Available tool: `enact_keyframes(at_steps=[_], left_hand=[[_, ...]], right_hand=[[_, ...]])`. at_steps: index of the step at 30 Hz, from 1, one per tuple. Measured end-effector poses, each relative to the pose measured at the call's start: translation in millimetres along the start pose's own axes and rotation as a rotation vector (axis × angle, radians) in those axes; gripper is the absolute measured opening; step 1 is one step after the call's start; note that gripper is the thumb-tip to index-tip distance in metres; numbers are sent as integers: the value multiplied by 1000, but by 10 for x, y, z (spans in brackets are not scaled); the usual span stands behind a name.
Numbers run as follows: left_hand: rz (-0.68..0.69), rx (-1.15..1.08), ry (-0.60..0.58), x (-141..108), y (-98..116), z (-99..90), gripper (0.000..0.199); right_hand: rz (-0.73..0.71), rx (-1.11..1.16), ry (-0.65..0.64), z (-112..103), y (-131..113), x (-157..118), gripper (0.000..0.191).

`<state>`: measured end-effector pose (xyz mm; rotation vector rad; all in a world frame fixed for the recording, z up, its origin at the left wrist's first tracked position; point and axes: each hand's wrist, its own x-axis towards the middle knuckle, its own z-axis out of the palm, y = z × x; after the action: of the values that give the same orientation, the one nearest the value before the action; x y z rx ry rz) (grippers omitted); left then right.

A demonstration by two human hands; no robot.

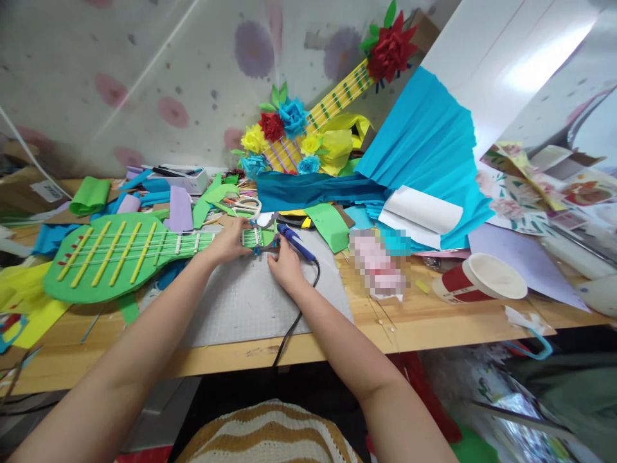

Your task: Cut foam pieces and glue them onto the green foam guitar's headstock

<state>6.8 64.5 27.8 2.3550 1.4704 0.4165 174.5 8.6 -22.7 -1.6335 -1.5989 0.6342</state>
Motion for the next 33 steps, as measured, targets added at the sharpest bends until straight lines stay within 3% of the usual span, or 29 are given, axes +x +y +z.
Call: enact_keyframes(at_steps=[4, 9, 13, 24, 33], left_hand=[[-19, -35, 47, -8, -42, 71, 65], [43, -92, 32, -34, -72, 44, 62], [52, -107, 43, -58, -63, 27, 64], [13, -183, 68, -5, -89, 87, 62], [-64, -199, 107, -110, -87, -7, 57]], right_hand=[[-19, -26, 10, -18, 1, 2, 51], [-33, -169, 40, -138, -30, 55, 29], [-29, -250, 57, -205, -41, 87, 22], [-87, -287, 11, -225, 4, 43, 27], [-156, -292, -44, -138, -101, 27, 27]])
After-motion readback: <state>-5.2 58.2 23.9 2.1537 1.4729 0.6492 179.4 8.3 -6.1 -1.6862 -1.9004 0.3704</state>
